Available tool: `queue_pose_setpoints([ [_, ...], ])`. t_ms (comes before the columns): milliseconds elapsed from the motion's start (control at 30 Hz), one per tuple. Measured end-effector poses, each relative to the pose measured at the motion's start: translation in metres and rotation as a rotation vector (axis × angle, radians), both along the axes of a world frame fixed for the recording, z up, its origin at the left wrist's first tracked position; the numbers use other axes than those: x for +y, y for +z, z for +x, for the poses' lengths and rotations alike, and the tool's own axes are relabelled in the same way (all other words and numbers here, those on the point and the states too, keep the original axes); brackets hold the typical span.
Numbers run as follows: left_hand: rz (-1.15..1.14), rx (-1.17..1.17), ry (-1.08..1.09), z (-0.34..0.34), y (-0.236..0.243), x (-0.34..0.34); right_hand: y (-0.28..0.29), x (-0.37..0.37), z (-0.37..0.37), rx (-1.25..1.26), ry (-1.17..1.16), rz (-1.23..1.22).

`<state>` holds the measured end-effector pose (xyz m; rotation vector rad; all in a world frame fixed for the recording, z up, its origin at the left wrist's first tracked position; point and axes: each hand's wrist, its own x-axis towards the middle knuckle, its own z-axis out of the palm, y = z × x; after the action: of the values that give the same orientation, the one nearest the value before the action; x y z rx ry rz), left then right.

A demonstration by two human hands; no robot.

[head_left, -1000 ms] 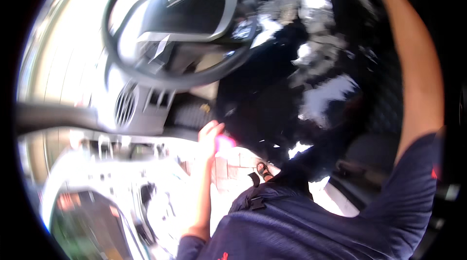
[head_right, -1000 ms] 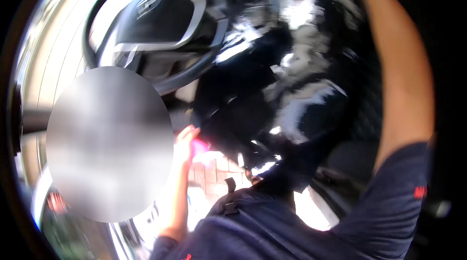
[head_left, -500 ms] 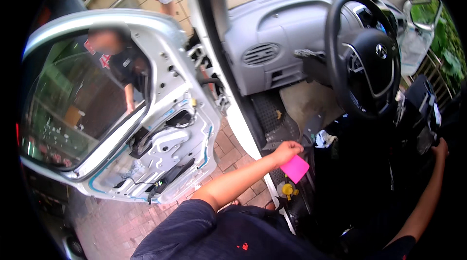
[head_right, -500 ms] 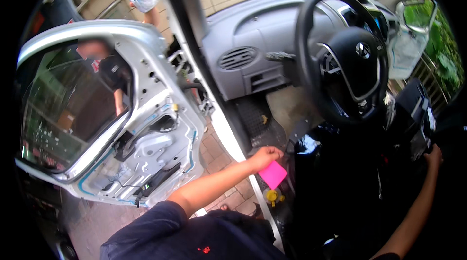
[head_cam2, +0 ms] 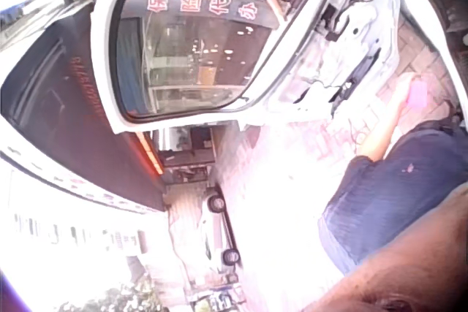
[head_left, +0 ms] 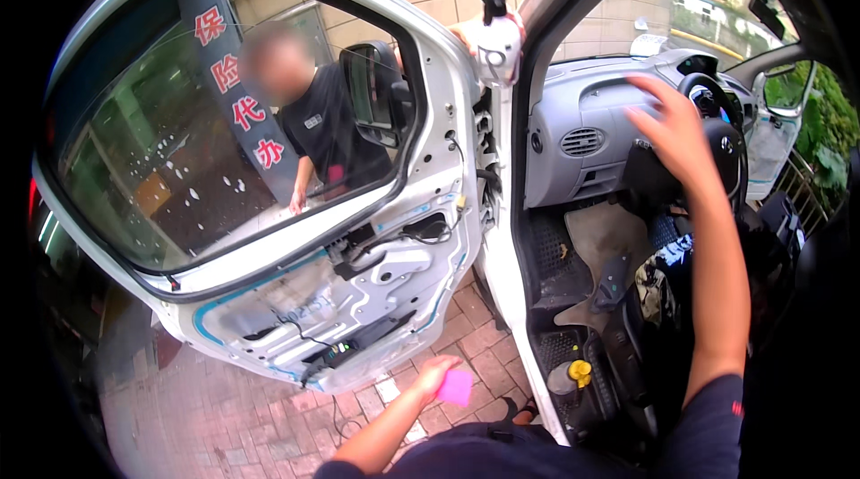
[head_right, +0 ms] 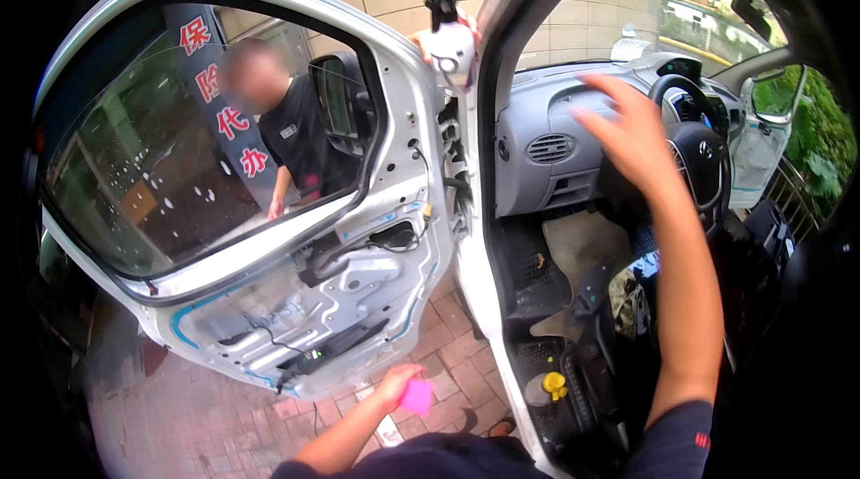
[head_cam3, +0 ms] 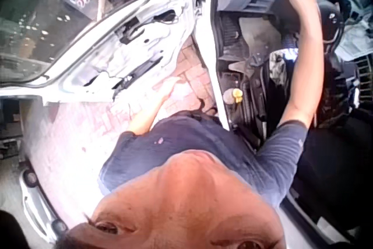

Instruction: The person applies a black tint film to a car window, smoothing it with a squeegee and trimming the edges with a knife. They then move to a white van, spray the window with liquid, and wipe it with a pink cloth.

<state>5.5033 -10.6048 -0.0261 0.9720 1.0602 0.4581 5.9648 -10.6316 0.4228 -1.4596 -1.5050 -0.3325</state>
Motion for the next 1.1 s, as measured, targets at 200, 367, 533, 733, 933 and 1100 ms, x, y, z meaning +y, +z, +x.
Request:
queue_pose_setpoints([
  [200,-0.009,-0.044,0.482,-0.203,-0.042,-0.065,0.079,0.174,-0.056,0.242,0.387,-0.233],
  [367,-0.095,-0.055,0.868,-0.32,-0.059,-0.168,0.066,0.194,-0.072,0.147,0.474,-0.355],
  [533,-0.104,-0.063,0.932,-0.332,-0.036,-0.187,0.057,0.145,-0.122,0.008,0.406,-0.047],
  [733,0.381,0.051,0.59,-0.29,0.039,-0.112,0.067,0.072,-0.271,-0.014,0.508,0.297],
  [933,0.664,-0.521,0.032,-0.181,0.175,-0.052,0.0,0.008,-0.459,0.241,0.606,0.224],
  [1100,0.493,-0.818,-0.003,-0.179,0.222,-0.058,-0.049,-0.028,-0.53,0.572,0.616,-0.008],
])
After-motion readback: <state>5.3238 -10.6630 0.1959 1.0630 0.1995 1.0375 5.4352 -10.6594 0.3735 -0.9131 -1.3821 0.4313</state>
